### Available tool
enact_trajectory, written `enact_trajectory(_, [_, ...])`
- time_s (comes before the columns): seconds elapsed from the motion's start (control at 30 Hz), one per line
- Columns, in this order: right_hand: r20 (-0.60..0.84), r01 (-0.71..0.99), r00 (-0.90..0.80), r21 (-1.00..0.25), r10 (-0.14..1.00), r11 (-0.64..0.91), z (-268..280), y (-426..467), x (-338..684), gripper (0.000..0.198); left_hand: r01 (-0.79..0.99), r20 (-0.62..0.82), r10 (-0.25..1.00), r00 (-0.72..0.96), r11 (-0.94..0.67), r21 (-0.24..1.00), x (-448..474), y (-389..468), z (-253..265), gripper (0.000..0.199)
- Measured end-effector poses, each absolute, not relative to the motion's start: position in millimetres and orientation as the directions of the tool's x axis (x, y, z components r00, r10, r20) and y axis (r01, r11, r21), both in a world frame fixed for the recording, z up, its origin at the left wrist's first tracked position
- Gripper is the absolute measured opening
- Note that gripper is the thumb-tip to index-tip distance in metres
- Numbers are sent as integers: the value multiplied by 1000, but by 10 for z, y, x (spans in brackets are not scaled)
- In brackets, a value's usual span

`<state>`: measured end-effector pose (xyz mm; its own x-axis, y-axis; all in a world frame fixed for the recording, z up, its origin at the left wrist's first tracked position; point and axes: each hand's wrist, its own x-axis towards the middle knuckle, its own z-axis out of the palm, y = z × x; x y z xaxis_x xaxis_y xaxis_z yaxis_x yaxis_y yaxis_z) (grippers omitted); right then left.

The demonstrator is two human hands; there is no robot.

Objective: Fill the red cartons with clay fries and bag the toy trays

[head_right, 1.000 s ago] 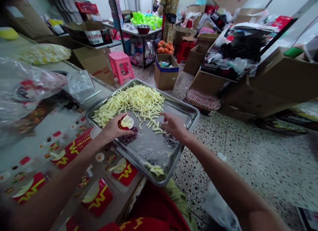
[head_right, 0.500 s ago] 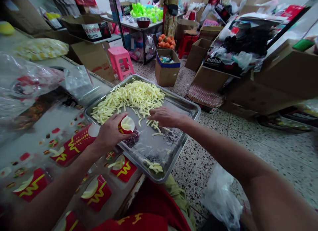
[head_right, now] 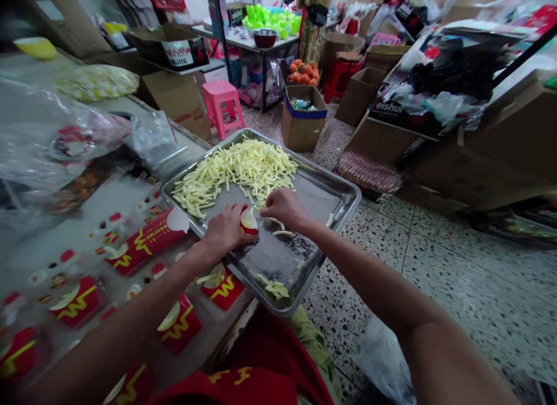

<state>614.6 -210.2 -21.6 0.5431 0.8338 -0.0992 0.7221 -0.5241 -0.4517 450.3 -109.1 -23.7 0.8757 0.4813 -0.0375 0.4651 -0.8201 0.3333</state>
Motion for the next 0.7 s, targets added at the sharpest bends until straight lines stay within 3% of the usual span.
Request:
enact_trajectory(0.07, [-59, 700, 549, -513, 834, -497, -195, -2040, 5903, 11, 486, 30, 529, 848, -800, 352, 4467, -1129, -209, 73])
enact_trajectory(0.17, [7, 768, 464, -502, 886, -398, -87, -1958, 5520, 19, 509, 165, 588, 792, -784, 355, 4285, -1146, -122, 64])
enact_trajectory(0.37, [138, 856, 15, -514, 990, 59, 339, -1755, 4776, 32, 590, 291, 668, 685, -743, 316, 3516, -960, 156, 72])
enact_trajectory(0.47, [275, 854, -15, -497, 961, 155, 460, -1657, 4322, 24, 636, 335, 724, 603, -690, 346, 2988, -906, 223, 69])
enact_trajectory(0.53, [280, 776, -16, -602, 960, 189, 429, -1615, 4012, 19, 670, 357, 782, 511, -623, 404, 2611, -941, 231, 74])
enact_trajectory(0.6, [183, 579, -73, -793, 980, 191, 314, -1573, 3722, 24, 690, 335, 837, 433, -547, 475, 2207, -1014, 240, 84])
enact_trajectory(0.7, [-29, 273, -234, -961, 972, 37, 95, -1476, 3322, 31, 655, 148, 876, 460, -447, 610, 1495, -1145, 302, 100])
